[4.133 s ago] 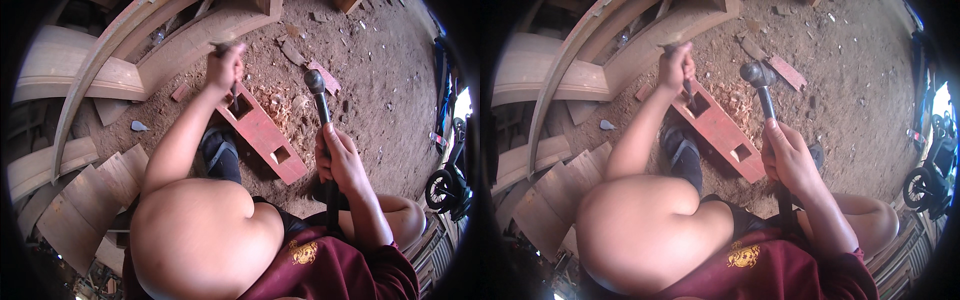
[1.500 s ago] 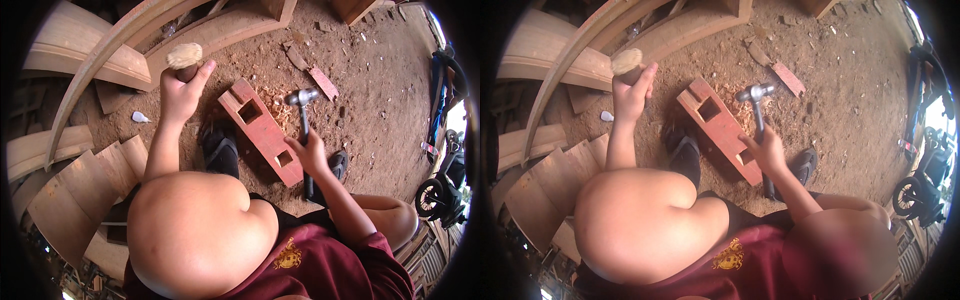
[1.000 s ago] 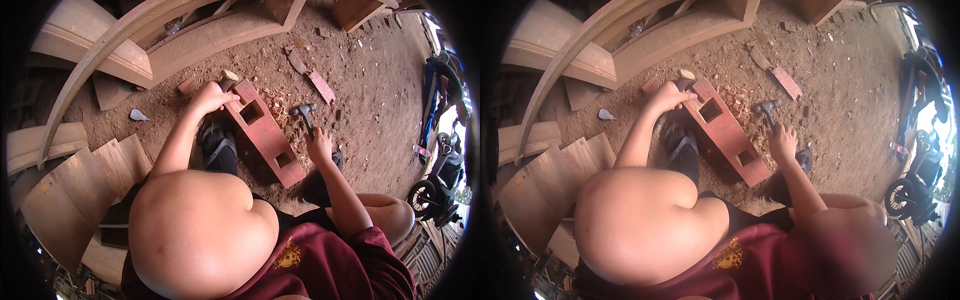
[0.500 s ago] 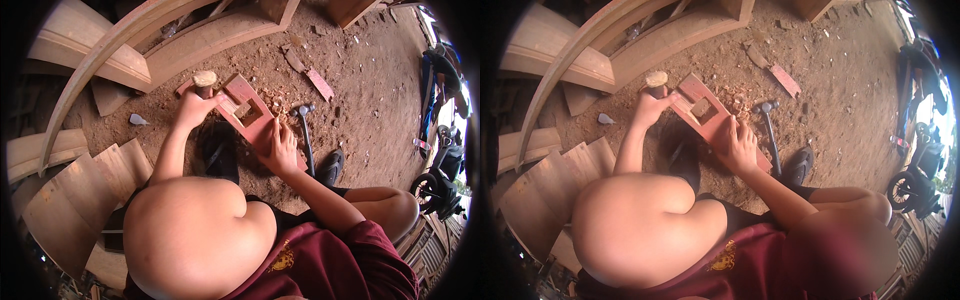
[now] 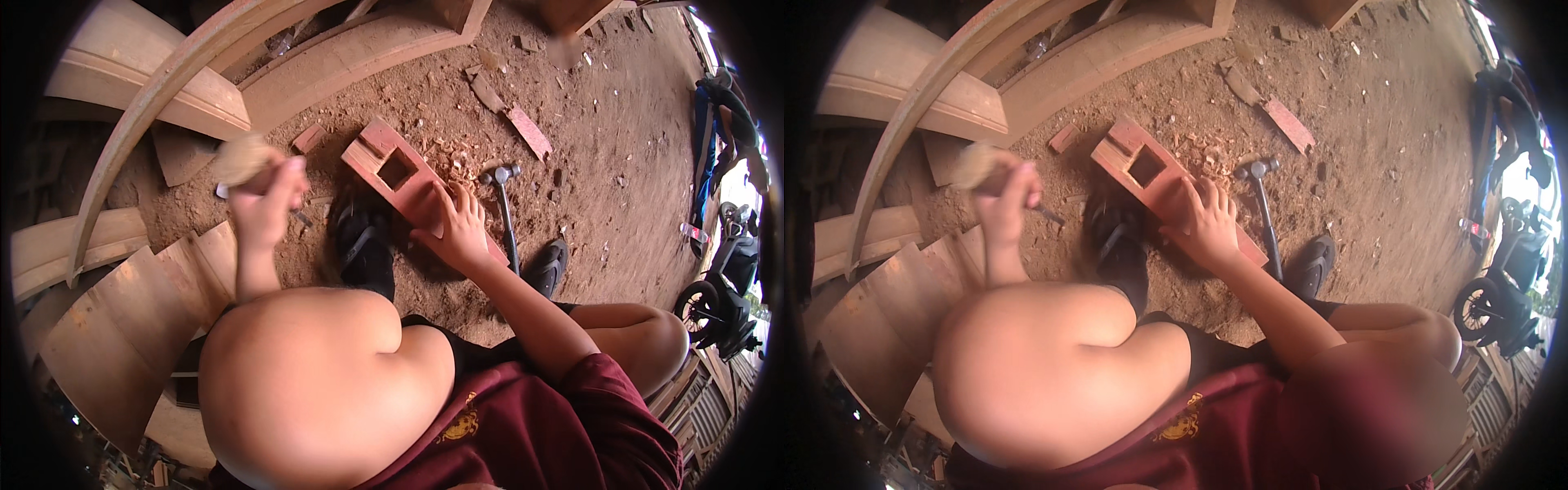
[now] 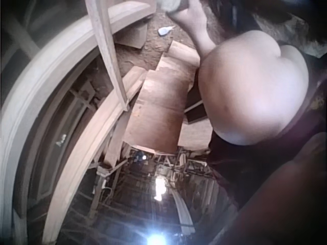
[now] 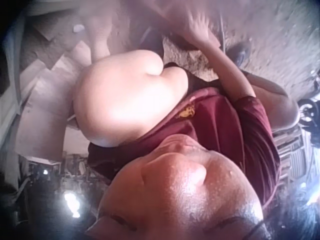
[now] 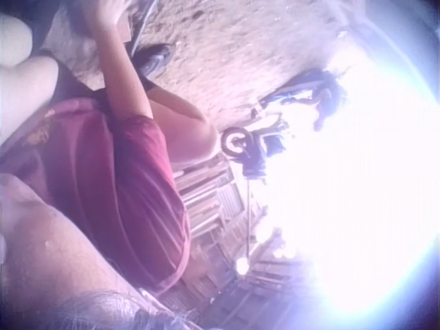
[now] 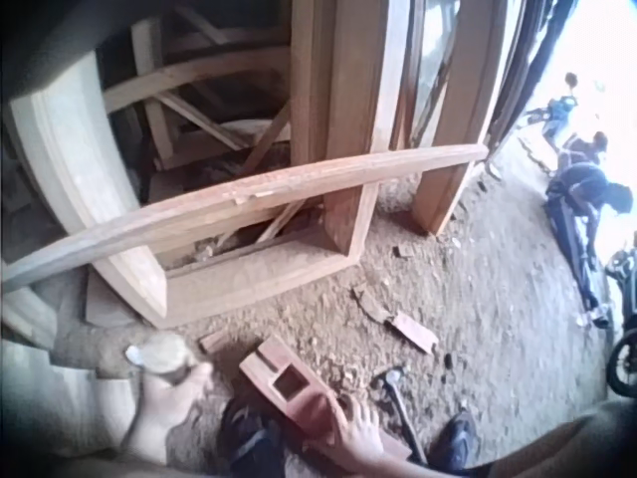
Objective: The person sits on the ground and uses a hammer to strike a chisel, carving a rectangular recess into a small wooden block. The person repeatedly chips away wood and clears the resulting shavings from the cut.
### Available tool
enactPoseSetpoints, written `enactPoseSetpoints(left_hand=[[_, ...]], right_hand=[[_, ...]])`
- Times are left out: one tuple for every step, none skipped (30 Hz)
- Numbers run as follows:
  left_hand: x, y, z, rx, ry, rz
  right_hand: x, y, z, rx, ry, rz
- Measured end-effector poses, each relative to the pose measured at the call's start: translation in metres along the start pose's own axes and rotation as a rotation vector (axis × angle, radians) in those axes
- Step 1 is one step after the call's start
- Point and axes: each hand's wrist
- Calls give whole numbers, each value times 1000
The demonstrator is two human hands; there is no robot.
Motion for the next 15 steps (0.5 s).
enactPoseSetpoints(left_hand=[[10, -4, -4, 31, 210, 5], [22, -7, -12, 75, 404, 22], [24, -6, -18, 111, 423, 50], [27, -6, -19, 138, 451, 80], [31, -3, -22, 164, 474, 105], [37, 0, -25, 165, 369, 135], [46, 5, -31, 167, 260, 168], [59, 6, -36, 170, 147, 219], [78, 7, -36, 176, 105, 263], [79, 12, -39, 201, 118, 263], [93, 11, -36, 201, 138, 295], [114, 20, -40, 295, 101, 261], [123, 17, -33, 337, 273, 248], [121, 11, -13, 279, 363, 290], [141, 17, -10, 395, 316, 310]], right_hand=[[3, -1, -1, 46, -30, -31], [-2, -7, -1, 94, -71, -84], [-19, -13, -18, 173, -101, -173], [-26, -23, -22, 34, -158, -152], [-32, -33, -22, -111, -220, -130], [-40, -38, -24, -255, -281, -112], [-54, -35, -23, -242, -309, -93], [-71, -34, -24, -259, -157, -167], [-84, -32, -16, -215, -42, -362], [-96, -33, 5, -370, 174, -420], [-102, -33, 36, -385, 254, -488], [-124, -29, 48, -420, 329, -545], [-124, -36, 85, -301, 380, -412], [-100, -43, 119, -196, 442, -222], [-115, -40, 126, -105, 480, -111]])
Point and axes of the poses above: each hand's wrist, its own y-axis away from the middle knuckle, its own z-axis out of the palm, x = y × z, and after that the axes turned 13 degrees about z, right-handed
